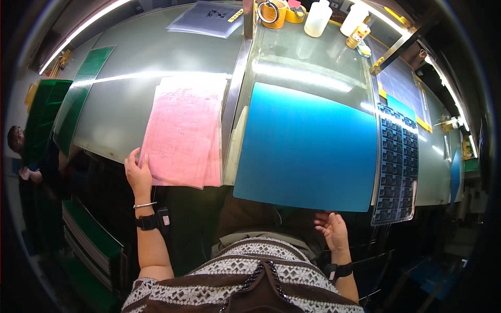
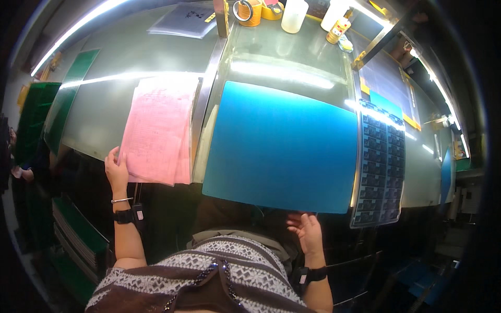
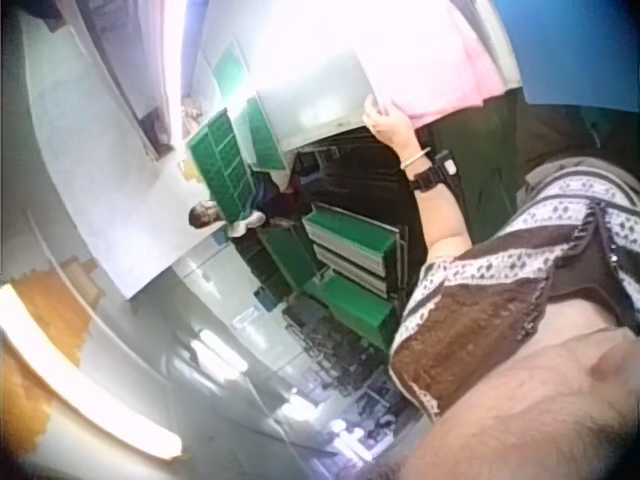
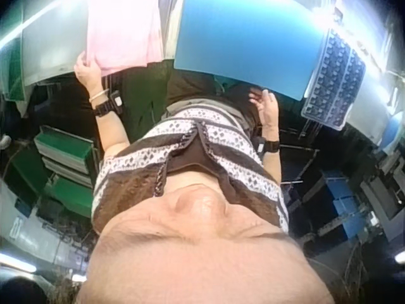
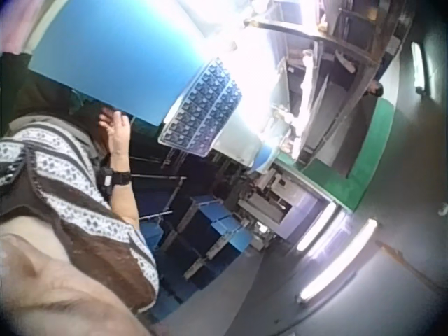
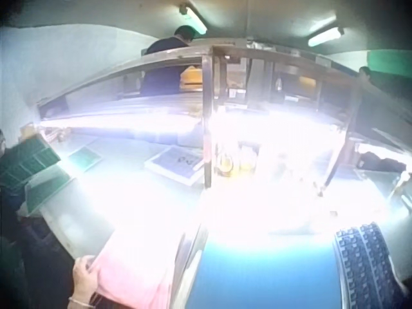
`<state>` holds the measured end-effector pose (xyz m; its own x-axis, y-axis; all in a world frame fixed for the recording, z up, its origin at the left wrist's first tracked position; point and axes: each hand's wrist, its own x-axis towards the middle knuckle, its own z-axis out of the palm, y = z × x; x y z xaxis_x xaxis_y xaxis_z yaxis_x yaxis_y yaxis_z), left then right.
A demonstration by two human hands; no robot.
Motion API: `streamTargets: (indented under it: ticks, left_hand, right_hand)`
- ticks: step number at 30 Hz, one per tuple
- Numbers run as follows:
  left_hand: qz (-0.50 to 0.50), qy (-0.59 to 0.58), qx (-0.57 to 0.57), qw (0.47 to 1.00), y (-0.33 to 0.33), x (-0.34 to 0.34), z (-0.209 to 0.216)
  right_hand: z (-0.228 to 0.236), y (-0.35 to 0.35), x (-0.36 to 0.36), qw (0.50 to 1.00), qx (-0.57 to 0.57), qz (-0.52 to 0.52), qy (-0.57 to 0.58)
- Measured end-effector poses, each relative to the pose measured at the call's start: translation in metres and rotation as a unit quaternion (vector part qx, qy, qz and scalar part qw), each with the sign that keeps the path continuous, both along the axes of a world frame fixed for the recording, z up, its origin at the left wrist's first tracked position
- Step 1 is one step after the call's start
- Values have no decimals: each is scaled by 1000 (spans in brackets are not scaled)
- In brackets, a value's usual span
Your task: Inspecting and organizing patterned circuit sheets on a light table and placing them into racks.
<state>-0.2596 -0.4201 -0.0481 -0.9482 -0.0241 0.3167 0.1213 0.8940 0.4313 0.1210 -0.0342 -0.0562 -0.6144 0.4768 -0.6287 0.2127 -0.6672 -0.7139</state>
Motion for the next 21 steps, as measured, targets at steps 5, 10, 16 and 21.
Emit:
streamTargets:
  ticks: [5, 10, 16, 21]
  left_hand:
    - [-62, 197, -83, 975, 2, 6, -8]
    - [-47, 20, 88, 995, 7, 49, 9]
    - [-150, -352, 284, 879, 64, 118, 17]
    - [-129, -440, 353, 816, 108, 143, 20]
  right_hand:
    - [-10, 8, 1, 992, -5, -105, 66]
    - [-17, 5, -18, 990, -76, -77, 91]
    - [-14, 2, -27, 996, 33, -45, 64]
    - [3, -5, -28, 987, 132, -26, 85]
